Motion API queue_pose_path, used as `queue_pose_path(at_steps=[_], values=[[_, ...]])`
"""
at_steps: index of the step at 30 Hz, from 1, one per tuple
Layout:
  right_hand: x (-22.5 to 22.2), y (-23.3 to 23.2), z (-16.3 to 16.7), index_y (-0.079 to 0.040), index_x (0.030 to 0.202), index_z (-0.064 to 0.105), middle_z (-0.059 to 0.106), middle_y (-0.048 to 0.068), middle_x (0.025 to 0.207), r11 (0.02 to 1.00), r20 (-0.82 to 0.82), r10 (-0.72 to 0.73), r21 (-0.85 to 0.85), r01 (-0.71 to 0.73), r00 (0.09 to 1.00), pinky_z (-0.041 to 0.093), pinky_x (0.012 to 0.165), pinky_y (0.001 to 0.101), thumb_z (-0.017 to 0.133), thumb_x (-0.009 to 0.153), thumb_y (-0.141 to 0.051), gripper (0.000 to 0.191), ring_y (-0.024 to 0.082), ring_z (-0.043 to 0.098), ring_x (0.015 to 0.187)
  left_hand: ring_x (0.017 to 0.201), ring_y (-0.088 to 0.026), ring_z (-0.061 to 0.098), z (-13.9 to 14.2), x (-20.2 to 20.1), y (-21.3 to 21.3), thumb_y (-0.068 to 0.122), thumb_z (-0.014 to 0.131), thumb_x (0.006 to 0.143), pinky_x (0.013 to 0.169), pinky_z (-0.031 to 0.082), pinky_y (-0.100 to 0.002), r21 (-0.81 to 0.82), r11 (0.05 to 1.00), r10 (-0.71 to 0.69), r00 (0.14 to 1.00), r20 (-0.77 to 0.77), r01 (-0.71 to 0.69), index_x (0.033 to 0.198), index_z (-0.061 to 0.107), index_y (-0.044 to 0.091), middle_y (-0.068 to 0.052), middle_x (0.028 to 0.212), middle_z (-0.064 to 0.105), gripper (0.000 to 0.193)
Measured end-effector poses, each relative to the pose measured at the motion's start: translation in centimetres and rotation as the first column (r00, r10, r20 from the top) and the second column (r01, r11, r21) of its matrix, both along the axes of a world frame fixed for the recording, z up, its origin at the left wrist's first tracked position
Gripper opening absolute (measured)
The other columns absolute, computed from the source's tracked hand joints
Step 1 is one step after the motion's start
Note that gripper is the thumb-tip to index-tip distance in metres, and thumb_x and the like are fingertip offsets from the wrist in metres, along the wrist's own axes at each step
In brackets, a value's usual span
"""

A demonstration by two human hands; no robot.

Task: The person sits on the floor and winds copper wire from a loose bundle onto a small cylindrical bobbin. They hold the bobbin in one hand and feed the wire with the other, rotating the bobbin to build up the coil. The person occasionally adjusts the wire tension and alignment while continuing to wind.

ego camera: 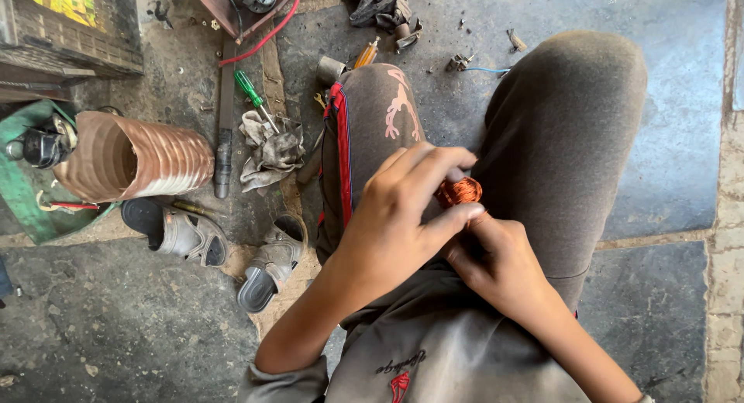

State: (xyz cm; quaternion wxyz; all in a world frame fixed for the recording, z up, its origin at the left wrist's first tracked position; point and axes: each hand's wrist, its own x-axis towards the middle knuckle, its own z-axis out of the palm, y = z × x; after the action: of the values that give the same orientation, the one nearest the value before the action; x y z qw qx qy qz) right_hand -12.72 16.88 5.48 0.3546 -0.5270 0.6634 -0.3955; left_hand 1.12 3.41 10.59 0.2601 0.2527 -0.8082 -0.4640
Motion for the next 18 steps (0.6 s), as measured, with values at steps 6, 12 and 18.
queue_pose_path(at_steps=[6, 12, 18], values=[[-0.2, 0.8, -0.9, 0.0, 0.092, 0.059, 0.063, 0.014, 0.07, 0.999, -0.021, -0.003, -0.043, 0.002, 1.0, 0.051, 0.057, 0.0354, 0.073, 0.084, -0.002, 0.016, 0.027, 0.064, 0.06, 0.101, -0.022, 0.072, -1.7, -1.2, -3.3, 0.021, 0.069, 0.104, 0.093, 0.058, -0.036, 0.196, 0.974, -0.107, 0.993, -0.049, 0.115, 0.12, 0.068, 0.006, -0.009, 0.113, 0.068, 0.022], [-1.5, 1.7, -0.8, -0.004, 0.114, 0.06, 0.067, 0.004, 0.075, 0.998, 0.444, -0.035, -0.035, 0.056, 0.896, 0.052, 0.059, 0.0269, 0.07, 0.092, 0.0, 0.024, 0.01, 0.063, 0.066, 0.122, -0.014, 0.06, -3.3, -0.3, -0.9, 0.014, 0.065, 0.105, 0.108, 0.048, -0.03, 0.598, 0.708, -0.138, 0.904, -0.405, 0.376, 0.14, 0.051, 0.007, -0.005, 0.13, 0.061, 0.038], [-3.9, 3.1, -0.6, -0.007, 0.15, 0.046, 0.063, 0.01, 0.067, 0.992, 0.858, -0.122, 0.095, 0.078, 0.499, 0.036, 0.038, 0.0214, 0.068, 0.088, 0.003, 0.067, 0.008, 0.047, 0.044, 0.09, -0.009, 0.064, -5.6, -0.3, 2.7, 0.012, 0.067, 0.105, 0.084, 0.054, -0.026, 0.662, 0.693, -0.113, 0.95, -0.292, 0.286, 0.123, 0.064, -0.001, -0.003, 0.099, 0.069, 0.022]])
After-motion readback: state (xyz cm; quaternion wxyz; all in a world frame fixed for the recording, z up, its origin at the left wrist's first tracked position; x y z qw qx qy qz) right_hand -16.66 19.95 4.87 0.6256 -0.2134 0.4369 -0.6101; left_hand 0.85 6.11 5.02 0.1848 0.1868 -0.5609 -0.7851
